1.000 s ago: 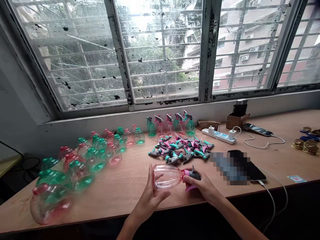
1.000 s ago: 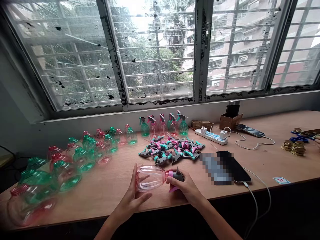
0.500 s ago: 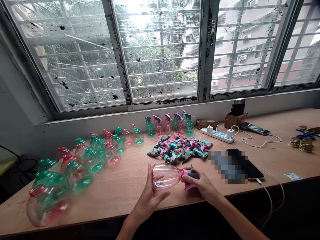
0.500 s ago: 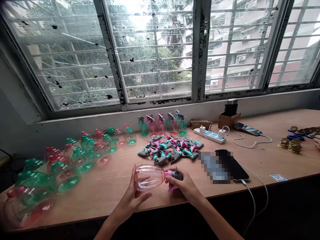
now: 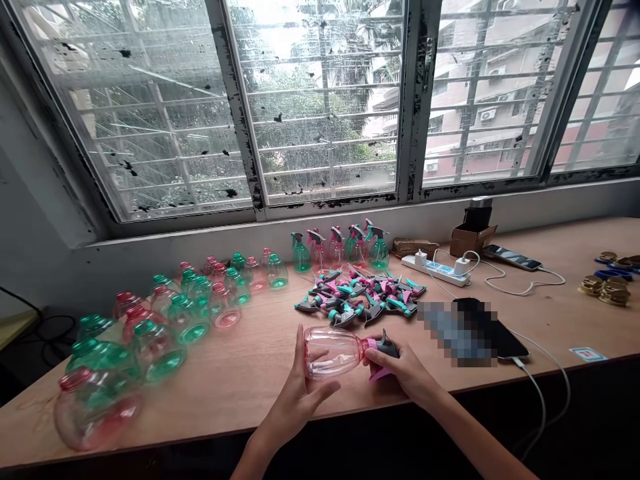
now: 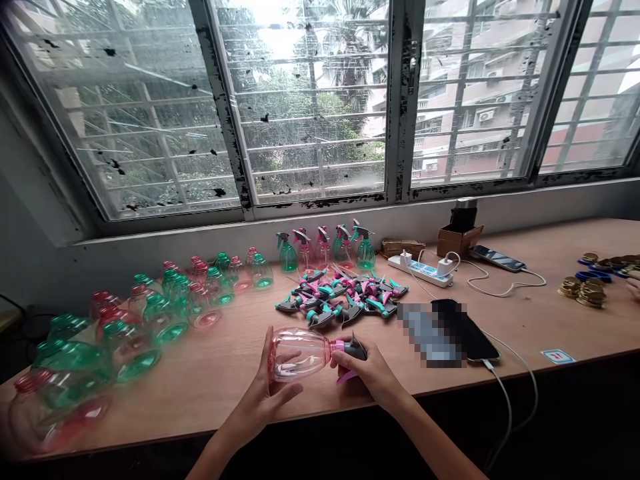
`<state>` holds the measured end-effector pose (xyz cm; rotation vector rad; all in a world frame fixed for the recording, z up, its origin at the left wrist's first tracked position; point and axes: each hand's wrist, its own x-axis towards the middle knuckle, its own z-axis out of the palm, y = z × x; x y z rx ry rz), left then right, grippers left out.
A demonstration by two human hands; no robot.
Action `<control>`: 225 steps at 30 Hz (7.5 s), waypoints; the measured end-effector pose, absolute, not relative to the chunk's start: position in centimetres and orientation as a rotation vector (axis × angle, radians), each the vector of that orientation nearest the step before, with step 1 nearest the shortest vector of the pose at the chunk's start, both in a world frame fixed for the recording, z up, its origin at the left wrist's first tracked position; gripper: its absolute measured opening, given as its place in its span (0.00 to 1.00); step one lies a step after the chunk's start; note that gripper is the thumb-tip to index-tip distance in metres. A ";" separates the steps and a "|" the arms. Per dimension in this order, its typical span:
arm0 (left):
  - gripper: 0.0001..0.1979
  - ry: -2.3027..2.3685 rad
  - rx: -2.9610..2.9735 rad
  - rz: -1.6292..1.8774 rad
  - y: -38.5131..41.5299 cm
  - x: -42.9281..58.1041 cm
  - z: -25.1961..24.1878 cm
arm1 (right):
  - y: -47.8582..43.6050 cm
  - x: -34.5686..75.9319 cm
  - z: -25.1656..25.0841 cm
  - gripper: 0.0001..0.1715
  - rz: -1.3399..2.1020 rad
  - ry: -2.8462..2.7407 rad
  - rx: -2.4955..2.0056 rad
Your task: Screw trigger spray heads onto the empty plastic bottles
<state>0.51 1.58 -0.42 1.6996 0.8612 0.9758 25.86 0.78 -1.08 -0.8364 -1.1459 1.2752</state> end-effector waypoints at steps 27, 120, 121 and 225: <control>0.48 0.865 1.822 1.045 1.8 0.8 -0.9 | 0.8 25.8 -0.8 0.21 1.261 -1.154 -0.834; 0.45 0.922 1.689 1.047 2.3 0.8 -0.8 | 0.8 25.8 -0.7 0.24 1.268 -1.162 -0.874; 0.46 0.918 1.718 1.055 2.3 0.8 -1.0 | 0.7 25.9 -0.7 0.23 1.256 -1.167 -0.879; 0.49 0.832 1.628 1.071 2.7 0.5 -1.5 | 0.8 25.9 -1.1 0.21 1.241 -1.167 -0.865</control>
